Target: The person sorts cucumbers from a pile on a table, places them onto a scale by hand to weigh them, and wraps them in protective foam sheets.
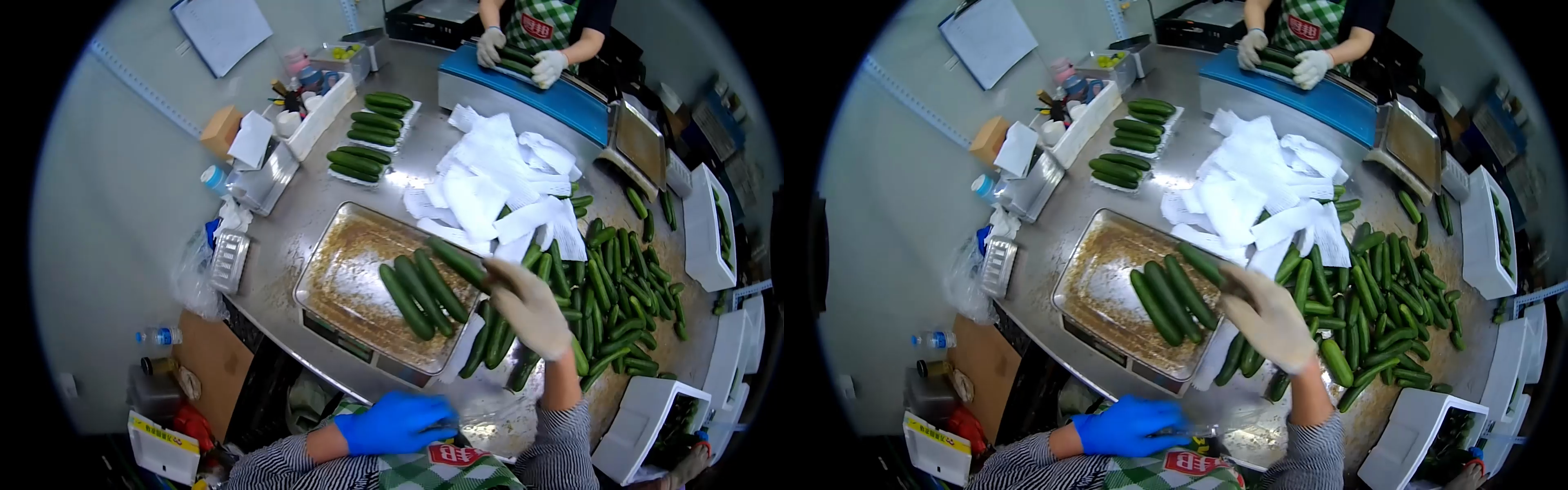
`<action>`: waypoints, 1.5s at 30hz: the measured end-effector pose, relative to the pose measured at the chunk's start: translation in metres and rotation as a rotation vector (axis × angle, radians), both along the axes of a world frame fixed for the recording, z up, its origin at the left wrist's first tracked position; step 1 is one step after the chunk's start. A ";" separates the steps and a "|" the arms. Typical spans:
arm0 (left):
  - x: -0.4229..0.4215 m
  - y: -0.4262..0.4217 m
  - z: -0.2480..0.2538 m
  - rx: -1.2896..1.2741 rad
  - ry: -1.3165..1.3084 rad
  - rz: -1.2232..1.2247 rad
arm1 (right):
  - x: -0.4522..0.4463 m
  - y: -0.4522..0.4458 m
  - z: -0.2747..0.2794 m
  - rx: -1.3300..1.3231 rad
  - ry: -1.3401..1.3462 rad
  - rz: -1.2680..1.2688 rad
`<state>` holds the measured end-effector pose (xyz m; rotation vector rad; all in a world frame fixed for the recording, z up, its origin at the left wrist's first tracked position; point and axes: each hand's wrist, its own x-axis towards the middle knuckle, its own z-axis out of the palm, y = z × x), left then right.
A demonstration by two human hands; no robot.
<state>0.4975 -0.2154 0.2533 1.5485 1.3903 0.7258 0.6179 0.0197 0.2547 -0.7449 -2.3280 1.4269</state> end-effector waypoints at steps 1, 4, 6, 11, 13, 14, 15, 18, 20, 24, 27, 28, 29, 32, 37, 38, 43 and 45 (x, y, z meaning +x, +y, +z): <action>-0.003 -0.003 -0.001 0.028 0.013 0.011 | 0.015 -0.009 -0.013 -0.278 0.117 0.077; -0.012 -0.010 -0.013 0.089 -0.268 0.154 | 0.054 -0.071 -0.057 -0.767 0.296 0.183; -0.017 -0.016 -0.025 0.166 -0.348 0.118 | 0.084 -0.117 -0.061 -0.817 -0.003 0.089; -0.032 -0.046 -0.042 -0.082 -0.548 0.117 | 0.089 -0.228 -0.110 -1.303 0.706 -0.390; -0.045 -0.055 -0.046 -0.144 -0.555 0.133 | 0.066 -0.253 -0.098 -1.250 0.750 -0.536; -0.050 -0.060 -0.049 -0.142 -0.564 0.146 | 0.054 -0.260 -0.095 -1.172 0.732 -0.619; -0.054 -0.063 -0.053 -0.135 -0.571 0.161 | 0.041 -0.261 -0.093 -1.092 0.713 -0.694; -0.069 -0.074 -0.058 -0.145 -0.744 0.230 | 0.009 -0.249 -0.085 -0.980 0.796 -0.855; -0.077 -0.080 -0.059 -0.169 -0.908 0.280 | -0.016 -0.239 -0.070 -0.817 0.831 -0.832; -0.117 -0.094 -0.046 -0.156 -0.713 0.372 | -0.042 -0.211 -0.058 -0.698 0.646 -0.614; -0.148 -0.105 -0.049 0.033 -0.474 0.517 | -0.058 -0.159 -0.040 -0.293 0.322 -0.600; -0.161 -0.110 -0.052 0.203 -0.348 0.627 | -0.063 -0.133 -0.043 -0.257 0.349 -0.671; -0.177 -0.116 -0.056 0.137 -0.413 0.762 | -0.066 -0.106 -0.040 -0.117 0.242 -0.742; -0.218 -0.123 -0.054 0.112 -0.531 1.173 | -0.069 -0.018 -0.053 0.188 -0.006 -0.752; -0.252 -0.121 -0.050 0.247 -0.010 1.134 | -0.099 0.085 -0.098 0.419 -0.542 -0.424; -0.249 -0.112 -0.045 0.236 0.013 1.123 | -0.112 0.095 -0.109 0.427 -0.626 -0.335; -0.236 -0.097 -0.040 0.156 -0.005 1.069 | -0.125 0.134 -0.148 0.531 -0.808 -0.187; -0.245 -0.109 -0.040 0.050 -0.314 1.005 | -0.103 0.131 -0.129 0.535 -0.457 -0.482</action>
